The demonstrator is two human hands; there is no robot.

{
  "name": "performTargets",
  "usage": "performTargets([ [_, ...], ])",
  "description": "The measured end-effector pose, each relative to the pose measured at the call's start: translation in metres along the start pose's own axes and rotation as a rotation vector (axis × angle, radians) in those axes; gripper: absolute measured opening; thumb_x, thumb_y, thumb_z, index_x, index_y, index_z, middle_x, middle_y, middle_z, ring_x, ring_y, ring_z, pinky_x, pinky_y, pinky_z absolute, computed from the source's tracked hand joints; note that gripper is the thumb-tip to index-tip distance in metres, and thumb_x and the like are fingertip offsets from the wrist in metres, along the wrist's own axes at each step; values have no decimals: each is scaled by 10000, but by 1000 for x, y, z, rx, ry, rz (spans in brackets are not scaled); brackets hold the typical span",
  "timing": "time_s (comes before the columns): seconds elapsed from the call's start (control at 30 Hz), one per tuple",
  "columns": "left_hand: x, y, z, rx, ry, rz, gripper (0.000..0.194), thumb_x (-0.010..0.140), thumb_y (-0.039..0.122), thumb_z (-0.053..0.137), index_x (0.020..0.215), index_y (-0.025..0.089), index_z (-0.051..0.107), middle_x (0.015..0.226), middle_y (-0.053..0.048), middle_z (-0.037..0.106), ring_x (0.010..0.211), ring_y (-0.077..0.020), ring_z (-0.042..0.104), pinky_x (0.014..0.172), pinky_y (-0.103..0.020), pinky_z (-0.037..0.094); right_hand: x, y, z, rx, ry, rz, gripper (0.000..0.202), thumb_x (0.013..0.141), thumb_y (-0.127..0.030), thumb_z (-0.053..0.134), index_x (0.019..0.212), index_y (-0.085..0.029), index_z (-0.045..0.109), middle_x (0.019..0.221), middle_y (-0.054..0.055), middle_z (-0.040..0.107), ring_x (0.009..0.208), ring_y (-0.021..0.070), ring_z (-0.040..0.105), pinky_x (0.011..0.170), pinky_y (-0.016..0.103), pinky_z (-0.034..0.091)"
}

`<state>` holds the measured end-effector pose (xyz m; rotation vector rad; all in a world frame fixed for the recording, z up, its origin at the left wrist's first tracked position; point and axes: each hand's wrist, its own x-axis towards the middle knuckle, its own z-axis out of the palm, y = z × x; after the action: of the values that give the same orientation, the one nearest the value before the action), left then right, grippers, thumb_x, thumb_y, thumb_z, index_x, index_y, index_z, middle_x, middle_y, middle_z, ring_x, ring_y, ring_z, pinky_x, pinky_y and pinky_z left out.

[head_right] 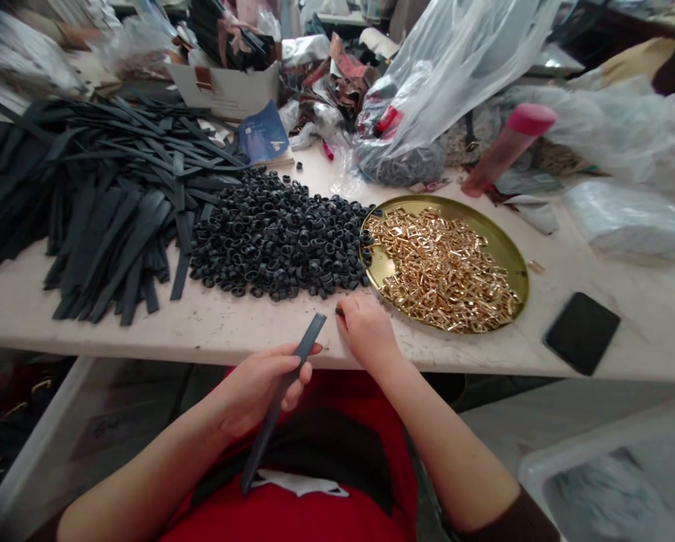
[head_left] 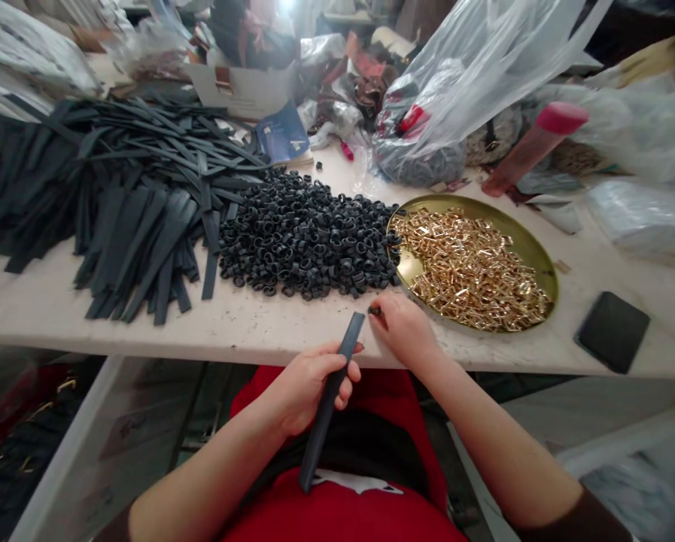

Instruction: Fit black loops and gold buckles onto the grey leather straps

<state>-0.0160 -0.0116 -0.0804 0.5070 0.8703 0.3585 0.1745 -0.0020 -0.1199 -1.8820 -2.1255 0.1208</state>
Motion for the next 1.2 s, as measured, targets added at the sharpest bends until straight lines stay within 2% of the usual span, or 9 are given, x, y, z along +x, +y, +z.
performTargets([
  [0.13,-9,-6,1,26,-12,40,269,780,128,420,1024,124,533,660,-4,539,426,-54,455,383,-154,347,-5,-3,-2,5,12,32,288,795,-138,425,1066,-123,522,977,130,570,895,233,523,777,328,406],
  [0.33,-16,-16,1,14,49,68,276,838,260,408,1008,119,575,673,-3,528,443,-38,435,390,-138,310,-19,0,-8,207,26,198,103,725,-123,492,791,-164,560,843,80,553,751,198,522,712,326,404],
  [0.43,-13,-21,-1,59,113,126,235,822,262,450,922,112,602,614,25,482,447,-27,406,401,-124,297,-27,-1,-10,342,36,282,51,719,-207,556,704,-173,520,693,27,545,649,164,512,627,297,408],
  [0.53,-12,-23,0,176,152,150,111,778,223,513,820,136,566,542,37,493,446,-43,439,436,-134,339,-36,-7,-12,799,-52,449,204,708,-357,604,677,-175,515,591,-17,538,549,118,500,563,260,413],
  [0.63,-11,-21,3,266,193,94,82,778,239,497,789,162,523,510,31,531,412,-58,460,425,-144,344,-42,-15,-17,1362,-103,647,256,665,-406,651,701,-166,567,717,-1,613,599,88,540,611,235,455],
  [0.73,-9,-18,5,310,192,51,91,773,254,481,797,171,511,496,30,542,390,-64,463,402,-143,326,-43,-20,-19,1613,-73,780,252,607,-378,714,678,-164,600,818,7,645,617,66,553,602,196,477],
  [0.93,1,-13,4,430,189,58,108,774,280,423,761,185,471,432,58,470,365,-77,396,388,-167,279,-35,-27,-12,1765,-82,841,285,609,-337,732,846,-216,630,703,-32,630,557,44,536,562,159,476],
  [1.1,13,-8,-4,925,235,421,252,808,347,407,635,181,481,533,45,442,515,-104,409,493,-213,280,-32,-32,-2,1721,-87,830,263,629,-385,701,796,-193,635,693,-25,593,555,69,520,585,222,474],
  [1.2,17,0,-8,1150,225,467,250,820,307,391,635,183,505,558,34,477,540,-117,425,509,-231,256,-33,-33,0,1518,-59,759,271,651,-394,675,816,-183,631,631,-27,581,555,90,518,597,246,448],
])
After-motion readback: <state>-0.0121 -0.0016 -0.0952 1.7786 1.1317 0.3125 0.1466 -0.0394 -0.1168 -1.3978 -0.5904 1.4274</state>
